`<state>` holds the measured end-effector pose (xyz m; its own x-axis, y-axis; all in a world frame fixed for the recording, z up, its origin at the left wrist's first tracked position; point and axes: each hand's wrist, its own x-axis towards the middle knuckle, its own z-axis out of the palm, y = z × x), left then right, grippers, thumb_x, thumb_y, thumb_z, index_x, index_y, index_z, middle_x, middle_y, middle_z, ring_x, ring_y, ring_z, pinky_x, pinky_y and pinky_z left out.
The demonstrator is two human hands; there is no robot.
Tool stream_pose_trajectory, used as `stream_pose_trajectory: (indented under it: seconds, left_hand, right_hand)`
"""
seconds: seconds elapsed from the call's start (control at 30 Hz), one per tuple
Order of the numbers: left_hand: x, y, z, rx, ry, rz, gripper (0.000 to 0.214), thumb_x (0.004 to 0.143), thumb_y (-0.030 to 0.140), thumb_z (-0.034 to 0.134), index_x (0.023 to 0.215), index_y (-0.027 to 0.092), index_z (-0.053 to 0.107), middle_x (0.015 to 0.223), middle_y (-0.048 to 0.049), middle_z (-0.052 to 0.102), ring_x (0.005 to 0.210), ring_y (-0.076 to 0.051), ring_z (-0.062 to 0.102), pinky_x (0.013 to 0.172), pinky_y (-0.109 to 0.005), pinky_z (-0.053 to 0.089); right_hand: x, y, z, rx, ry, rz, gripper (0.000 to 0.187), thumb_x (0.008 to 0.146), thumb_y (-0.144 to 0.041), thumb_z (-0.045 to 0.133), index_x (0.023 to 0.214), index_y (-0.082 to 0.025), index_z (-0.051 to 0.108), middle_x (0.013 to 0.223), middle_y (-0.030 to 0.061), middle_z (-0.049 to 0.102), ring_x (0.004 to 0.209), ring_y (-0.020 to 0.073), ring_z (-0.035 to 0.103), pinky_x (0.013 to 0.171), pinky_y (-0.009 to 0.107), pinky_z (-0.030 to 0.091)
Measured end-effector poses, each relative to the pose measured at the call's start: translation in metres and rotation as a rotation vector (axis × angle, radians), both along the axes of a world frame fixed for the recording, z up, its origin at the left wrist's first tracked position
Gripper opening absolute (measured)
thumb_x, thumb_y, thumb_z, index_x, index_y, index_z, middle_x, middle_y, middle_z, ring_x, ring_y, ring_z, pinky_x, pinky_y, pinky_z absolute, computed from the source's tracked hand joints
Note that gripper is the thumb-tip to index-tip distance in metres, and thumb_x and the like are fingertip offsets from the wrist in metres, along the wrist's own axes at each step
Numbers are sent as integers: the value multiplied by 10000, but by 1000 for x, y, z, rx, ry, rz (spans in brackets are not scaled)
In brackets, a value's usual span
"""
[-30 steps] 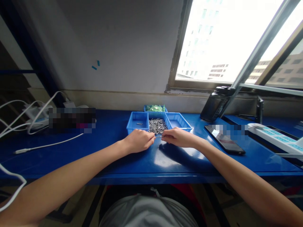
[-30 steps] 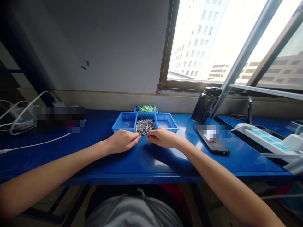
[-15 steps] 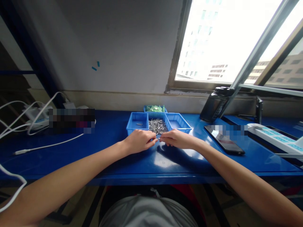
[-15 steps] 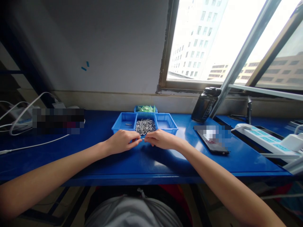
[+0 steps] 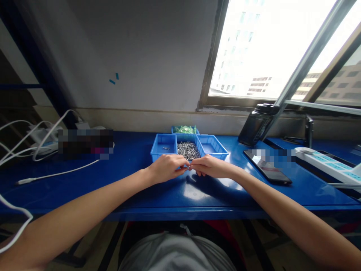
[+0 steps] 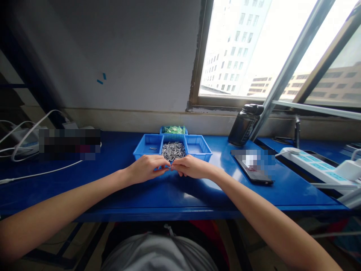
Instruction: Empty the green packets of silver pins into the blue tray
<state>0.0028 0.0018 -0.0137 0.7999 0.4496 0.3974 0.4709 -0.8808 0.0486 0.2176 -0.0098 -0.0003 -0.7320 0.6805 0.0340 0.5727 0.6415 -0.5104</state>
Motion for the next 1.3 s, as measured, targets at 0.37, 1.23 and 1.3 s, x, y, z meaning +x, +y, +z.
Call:
stream_pose_trajectory:
  seconds: [0.37, 1.23, 1.3]
  left_hand:
    - [0, -2, 0, -24, -34, -92, 205, 882, 253, 432, 942, 179, 614, 898, -36, 619, 821, -127, 584, 724, -197, 439]
    - [1, -1, 1, -93, 78, 102, 179, 873, 266, 440, 855, 183, 598, 829, -5, 640, 719, -134, 579, 644, -225, 396]
    - [1, -1, 1, -65, 89, 111, 164, 869, 262, 444, 837, 182, 584, 821, 0, 637, 717, -137, 581, 629, -225, 391]
  right_hand:
    - [-1, 0, -1, 64, -31, -28, 299, 902, -331, 419, 781, -139, 613, 617, 9, 581, 532, 82, 496, 533, 185, 381]
    - [7, 7, -3, 133, -73, -99, 155, 875, -290, 456, 882, -179, 564, 633, -6, 621, 536, 94, 532, 514, 190, 360]
    - [7, 6, -3, 153, -87, -101, 137, 863, -284, 474, 881, -180, 561, 619, -14, 603, 531, 92, 518, 506, 188, 346]
